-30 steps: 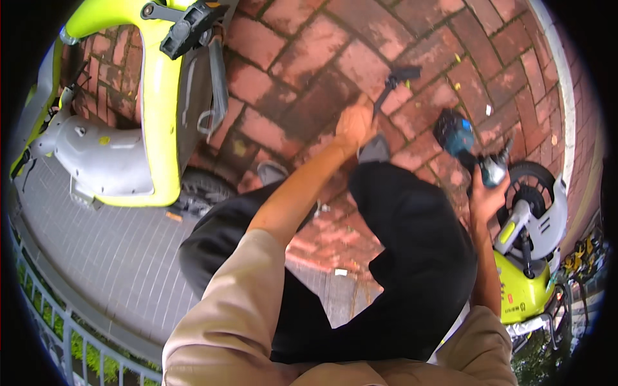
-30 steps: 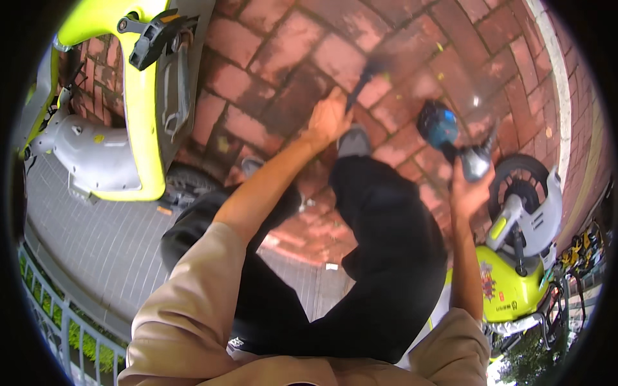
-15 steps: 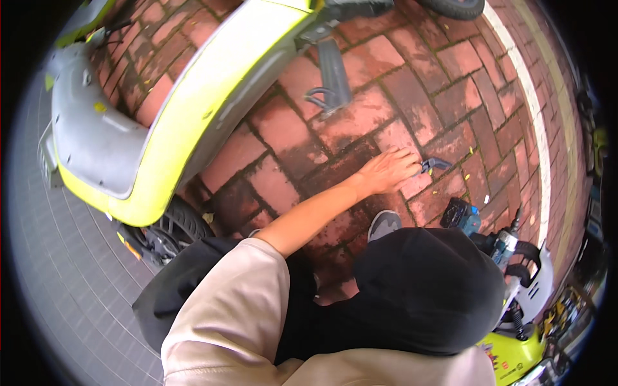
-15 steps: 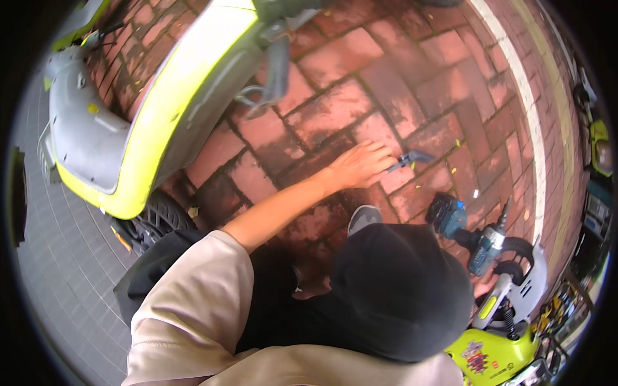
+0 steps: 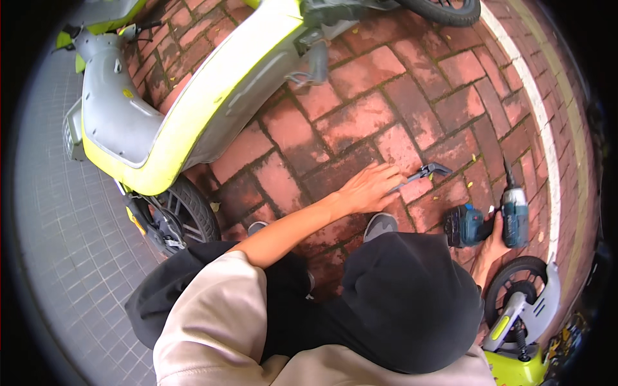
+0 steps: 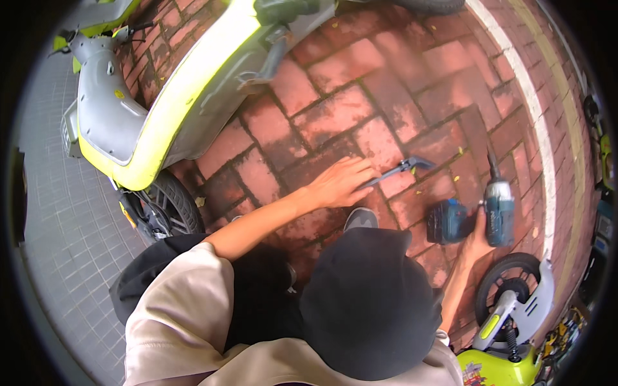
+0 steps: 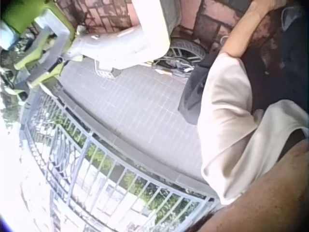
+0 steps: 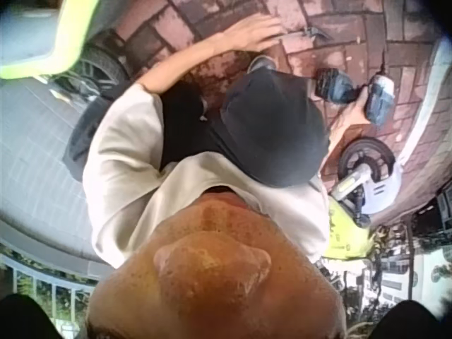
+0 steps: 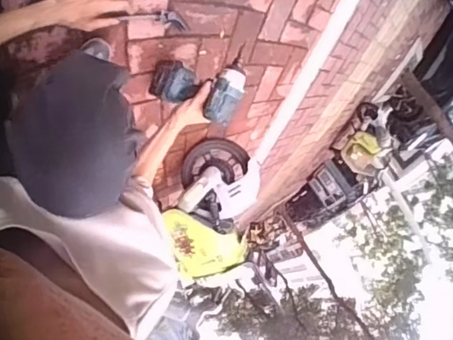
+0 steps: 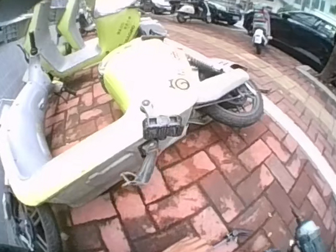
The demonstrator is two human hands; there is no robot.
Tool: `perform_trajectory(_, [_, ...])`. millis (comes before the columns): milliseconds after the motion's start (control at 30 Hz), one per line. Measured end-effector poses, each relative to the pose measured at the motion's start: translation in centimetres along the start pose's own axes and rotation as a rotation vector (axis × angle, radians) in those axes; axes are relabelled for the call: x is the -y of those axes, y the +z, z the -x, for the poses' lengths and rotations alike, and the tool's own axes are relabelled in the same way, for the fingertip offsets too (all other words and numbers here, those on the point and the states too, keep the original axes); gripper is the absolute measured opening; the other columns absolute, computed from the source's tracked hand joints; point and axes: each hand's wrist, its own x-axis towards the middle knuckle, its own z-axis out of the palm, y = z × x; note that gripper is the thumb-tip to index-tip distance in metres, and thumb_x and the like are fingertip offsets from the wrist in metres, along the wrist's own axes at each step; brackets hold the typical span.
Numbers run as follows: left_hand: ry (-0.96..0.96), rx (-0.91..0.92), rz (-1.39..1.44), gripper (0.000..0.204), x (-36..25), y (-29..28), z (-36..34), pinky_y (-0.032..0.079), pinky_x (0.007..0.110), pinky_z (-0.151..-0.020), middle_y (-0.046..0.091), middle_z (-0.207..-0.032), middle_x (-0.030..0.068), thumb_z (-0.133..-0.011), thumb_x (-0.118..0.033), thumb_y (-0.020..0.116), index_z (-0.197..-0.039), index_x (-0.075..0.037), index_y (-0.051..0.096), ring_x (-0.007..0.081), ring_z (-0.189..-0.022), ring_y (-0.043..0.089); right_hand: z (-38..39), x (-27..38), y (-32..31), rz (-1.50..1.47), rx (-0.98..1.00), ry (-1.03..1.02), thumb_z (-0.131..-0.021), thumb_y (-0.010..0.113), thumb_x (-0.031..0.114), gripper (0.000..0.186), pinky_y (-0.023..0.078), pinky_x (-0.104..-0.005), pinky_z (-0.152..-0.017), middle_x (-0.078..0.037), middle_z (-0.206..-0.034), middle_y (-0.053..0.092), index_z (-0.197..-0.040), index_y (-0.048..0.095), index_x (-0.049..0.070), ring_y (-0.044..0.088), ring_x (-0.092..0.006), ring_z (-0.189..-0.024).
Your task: Using a power drill to repair and maintain electric scooters.
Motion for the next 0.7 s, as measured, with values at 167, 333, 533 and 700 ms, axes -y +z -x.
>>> perform_trajectory(167, [-0.128,-0.01,0.038,0.069,-5.2,-2.7,-1.4,0.041,0.044,-0.096,0.049,-0.125,0.0137,-0.074,-0.024,0.077,-0.133,-0.006,0.045,0.0351,-0.115,0.049,0.6,4.8,6.7,-0.265,0.133,0.248,-0.09,0.066,0.007,0.023,0.057,-0.0325,-0.065,-0.014,-0.092,0.068,-0.11,0.062,-0.005,0.067,-0.0214,-0.071])
perform_trajectory(333, [-0.257,-0.176,-0.069,0.112,-5.1,-2.4,0.5,0.031,0.048,-0.112,0.033,-0.147,0.0266,-0.058,-0.03,0.089,-0.145,0.001,0.026,0.0454,-0.136,0.034,1.4,6.2,16.7,-0.557,0.329,0.503,-0.091,0.065,0.01,0.02,0.054,-0.0301,-0.054,-0.016,-0.079,0.066,-0.103,0.061,-0.005,0.065,-0.0206,-0.061])
perform_trajectory(533, [-0.702,-0.088,-0.195,0.132,-4.3,-4.6,1.7,0.039,0.049,-0.108,0.032,-0.138,0.0312,-0.049,-0.021,0.093,-0.148,0.002,0.009,0.0491,-0.126,0.04,3.9,2.9,25.7,-0.724,0.357,0.659,-0.087,0.071,0.01,0.017,0.053,-0.0274,-0.049,-0.009,-0.074,0.068,-0.097,0.066,-0.002,0.064,-0.0158,-0.054])
perform_trajectory(700, [-0.846,-0.067,-0.409,0.123,-2.0,-6.0,5.4,0.04,0.047,-0.107,0.031,-0.138,0.0293,-0.05,-0.022,0.088,-0.147,0.003,0.016,0.0461,-0.126,0.04,8.2,0.3,31.2,-0.806,0.388,0.787,-0.086,0.072,0.009,0.014,0.052,-0.0265,-0.049,-0.007,-0.072,0.067,-0.094,0.067,-0.001,0.064,-0.0133,-0.054])
